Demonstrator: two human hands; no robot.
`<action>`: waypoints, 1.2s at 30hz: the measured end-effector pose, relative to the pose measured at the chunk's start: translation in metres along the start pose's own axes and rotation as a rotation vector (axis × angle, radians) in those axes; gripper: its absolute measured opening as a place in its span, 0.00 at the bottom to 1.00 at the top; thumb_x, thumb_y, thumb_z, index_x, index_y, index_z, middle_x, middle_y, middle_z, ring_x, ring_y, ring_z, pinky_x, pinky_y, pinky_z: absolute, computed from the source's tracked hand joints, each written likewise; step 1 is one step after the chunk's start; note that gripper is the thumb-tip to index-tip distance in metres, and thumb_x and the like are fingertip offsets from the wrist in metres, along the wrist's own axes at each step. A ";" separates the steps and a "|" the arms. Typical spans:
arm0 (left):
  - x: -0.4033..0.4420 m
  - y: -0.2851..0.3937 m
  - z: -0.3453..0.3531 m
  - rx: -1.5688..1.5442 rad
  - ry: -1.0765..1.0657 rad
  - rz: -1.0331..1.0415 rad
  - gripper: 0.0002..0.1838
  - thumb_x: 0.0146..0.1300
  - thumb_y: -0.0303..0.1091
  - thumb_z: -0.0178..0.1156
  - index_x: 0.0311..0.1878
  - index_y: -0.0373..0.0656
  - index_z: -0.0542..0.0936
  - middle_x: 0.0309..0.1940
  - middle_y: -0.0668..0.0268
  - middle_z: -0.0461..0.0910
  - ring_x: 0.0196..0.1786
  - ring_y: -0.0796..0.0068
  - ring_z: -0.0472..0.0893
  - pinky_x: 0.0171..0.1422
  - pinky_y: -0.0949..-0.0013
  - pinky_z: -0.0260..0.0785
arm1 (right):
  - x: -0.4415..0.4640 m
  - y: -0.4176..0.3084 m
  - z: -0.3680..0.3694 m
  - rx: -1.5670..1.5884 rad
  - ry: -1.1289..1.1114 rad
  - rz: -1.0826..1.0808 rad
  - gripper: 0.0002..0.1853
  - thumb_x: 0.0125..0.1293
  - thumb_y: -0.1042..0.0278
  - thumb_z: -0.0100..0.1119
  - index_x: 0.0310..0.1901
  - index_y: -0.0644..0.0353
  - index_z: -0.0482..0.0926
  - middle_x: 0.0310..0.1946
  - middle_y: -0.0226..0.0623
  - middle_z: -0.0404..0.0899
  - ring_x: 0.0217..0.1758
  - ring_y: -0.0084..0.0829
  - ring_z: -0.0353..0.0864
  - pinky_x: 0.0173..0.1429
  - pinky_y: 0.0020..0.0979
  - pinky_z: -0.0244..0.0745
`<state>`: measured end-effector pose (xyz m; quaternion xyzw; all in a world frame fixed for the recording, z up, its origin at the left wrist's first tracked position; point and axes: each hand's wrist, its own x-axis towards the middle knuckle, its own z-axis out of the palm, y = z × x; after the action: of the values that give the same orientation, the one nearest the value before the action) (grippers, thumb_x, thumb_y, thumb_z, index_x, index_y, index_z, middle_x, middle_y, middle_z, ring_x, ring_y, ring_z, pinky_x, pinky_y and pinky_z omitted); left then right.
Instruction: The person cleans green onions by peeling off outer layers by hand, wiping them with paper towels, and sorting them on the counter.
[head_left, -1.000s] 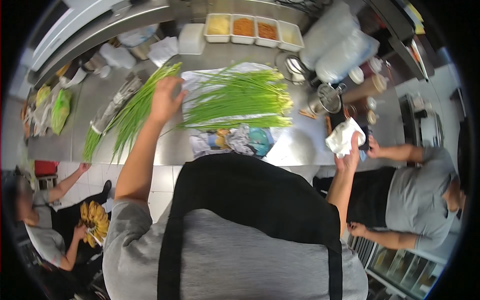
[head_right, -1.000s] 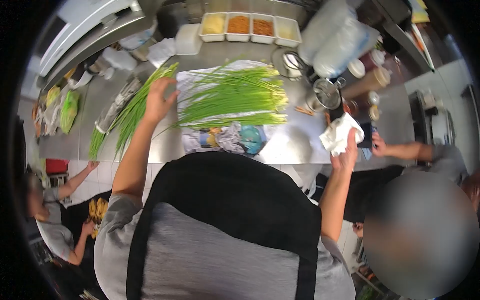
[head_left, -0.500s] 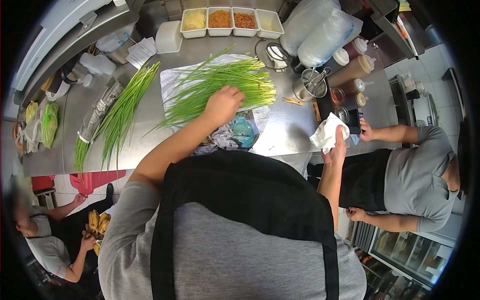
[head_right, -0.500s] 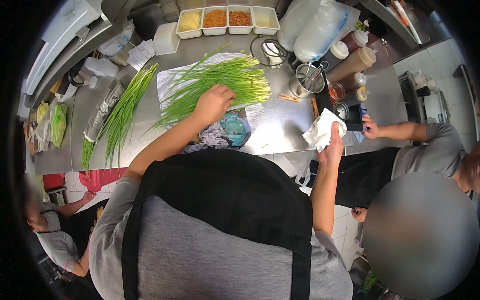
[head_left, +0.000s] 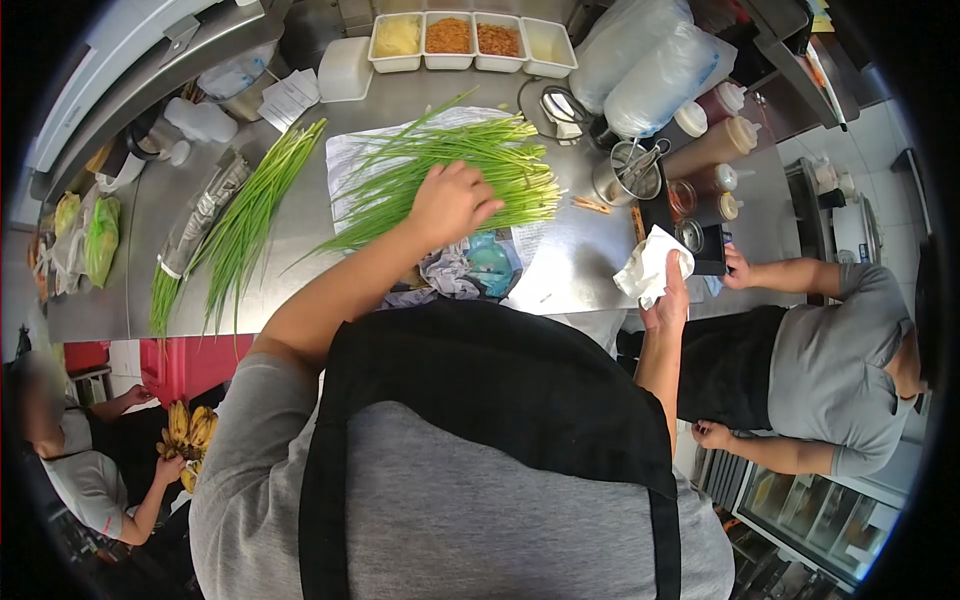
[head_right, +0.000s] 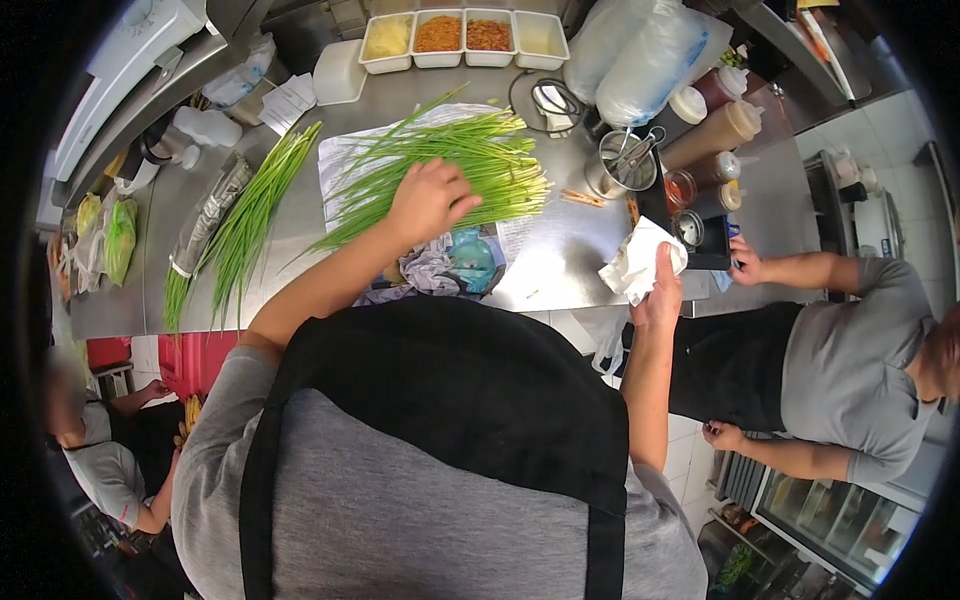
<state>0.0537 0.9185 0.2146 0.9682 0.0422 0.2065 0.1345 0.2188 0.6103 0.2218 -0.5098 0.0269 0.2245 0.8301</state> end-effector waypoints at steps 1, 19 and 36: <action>0.008 -0.005 0.001 0.015 0.036 -0.011 0.08 0.54 0.40 0.59 0.33 0.47 0.79 0.32 0.70 0.74 0.42 0.67 0.72 0.44 0.59 0.63 | 0.001 0.001 0.000 0.006 -0.010 0.007 0.16 0.64 0.60 0.54 0.47 0.65 0.73 0.41 0.38 0.79 0.40 0.32 0.80 0.45 0.33 0.76; 0.073 -0.027 -0.024 -0.660 0.015 -0.356 0.04 0.59 0.28 0.54 0.37 0.44 0.72 0.30 0.65 0.79 0.35 0.67 0.78 0.40 0.65 0.69 | 0.020 0.011 0.041 -0.265 -0.082 -0.145 0.14 0.62 0.67 0.58 0.45 0.68 0.75 0.39 0.36 0.79 0.38 0.24 0.79 0.43 0.25 0.74; 0.052 0.017 -0.049 -1.310 -0.102 -0.498 0.07 0.64 0.26 0.50 0.44 0.41 0.69 0.31 0.65 0.79 0.27 0.82 0.72 0.34 0.78 0.66 | 0.044 -0.012 0.161 -0.066 -0.201 -0.236 0.11 0.60 0.72 0.59 0.43 0.66 0.76 0.37 0.37 0.80 0.37 0.28 0.80 0.43 0.29 0.76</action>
<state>0.0812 0.9213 0.2830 0.6581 0.1232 0.1067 0.7351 0.2335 0.7588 0.2972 -0.5112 -0.1238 0.1761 0.8320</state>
